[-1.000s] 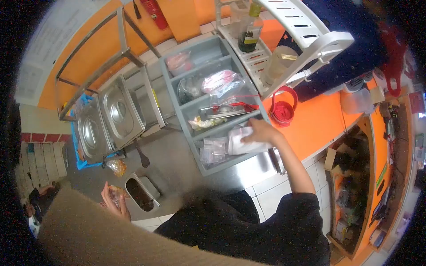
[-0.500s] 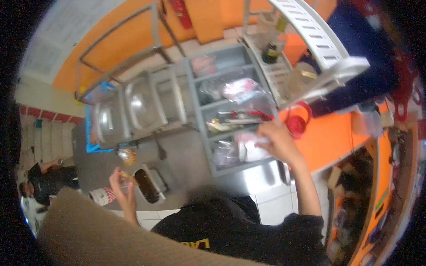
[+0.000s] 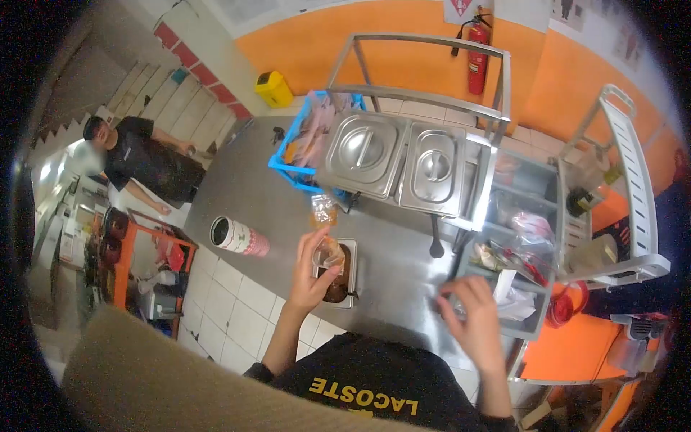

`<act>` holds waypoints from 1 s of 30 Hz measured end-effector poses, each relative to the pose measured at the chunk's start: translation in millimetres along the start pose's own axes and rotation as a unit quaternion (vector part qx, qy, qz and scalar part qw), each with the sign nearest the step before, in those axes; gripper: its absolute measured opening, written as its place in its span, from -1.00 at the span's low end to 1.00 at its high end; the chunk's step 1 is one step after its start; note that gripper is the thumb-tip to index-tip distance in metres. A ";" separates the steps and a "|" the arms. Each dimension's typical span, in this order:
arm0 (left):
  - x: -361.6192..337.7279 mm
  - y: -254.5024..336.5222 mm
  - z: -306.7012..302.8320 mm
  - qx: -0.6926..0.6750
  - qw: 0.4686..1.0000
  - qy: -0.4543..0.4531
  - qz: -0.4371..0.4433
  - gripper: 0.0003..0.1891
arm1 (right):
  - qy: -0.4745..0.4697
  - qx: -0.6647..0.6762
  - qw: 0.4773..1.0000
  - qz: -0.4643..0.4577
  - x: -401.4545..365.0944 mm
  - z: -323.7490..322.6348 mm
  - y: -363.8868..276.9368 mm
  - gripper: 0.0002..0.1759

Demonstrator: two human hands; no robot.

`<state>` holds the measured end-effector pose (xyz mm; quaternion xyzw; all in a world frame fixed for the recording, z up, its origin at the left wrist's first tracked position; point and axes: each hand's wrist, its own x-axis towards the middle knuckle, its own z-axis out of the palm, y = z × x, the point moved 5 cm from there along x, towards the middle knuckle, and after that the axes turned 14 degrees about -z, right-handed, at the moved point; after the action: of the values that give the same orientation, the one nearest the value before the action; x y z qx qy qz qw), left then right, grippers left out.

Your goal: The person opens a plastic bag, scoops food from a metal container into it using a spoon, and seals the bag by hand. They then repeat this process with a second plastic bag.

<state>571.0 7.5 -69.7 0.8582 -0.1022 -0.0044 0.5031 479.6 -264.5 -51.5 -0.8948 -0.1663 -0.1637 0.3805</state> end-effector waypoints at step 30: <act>-17.6 -76.0 -62.8 -0.359 0.923 -0.109 0.084 -0.21 | 0.105 -0.009 0.994 0.024 59.6 159.5 -127.2 -0.80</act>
<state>573.7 100.8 -106.0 0.6028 -0.2200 -0.0923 0.7614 505.5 -53.6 -51.6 -0.8796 -0.1022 -0.2494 0.3920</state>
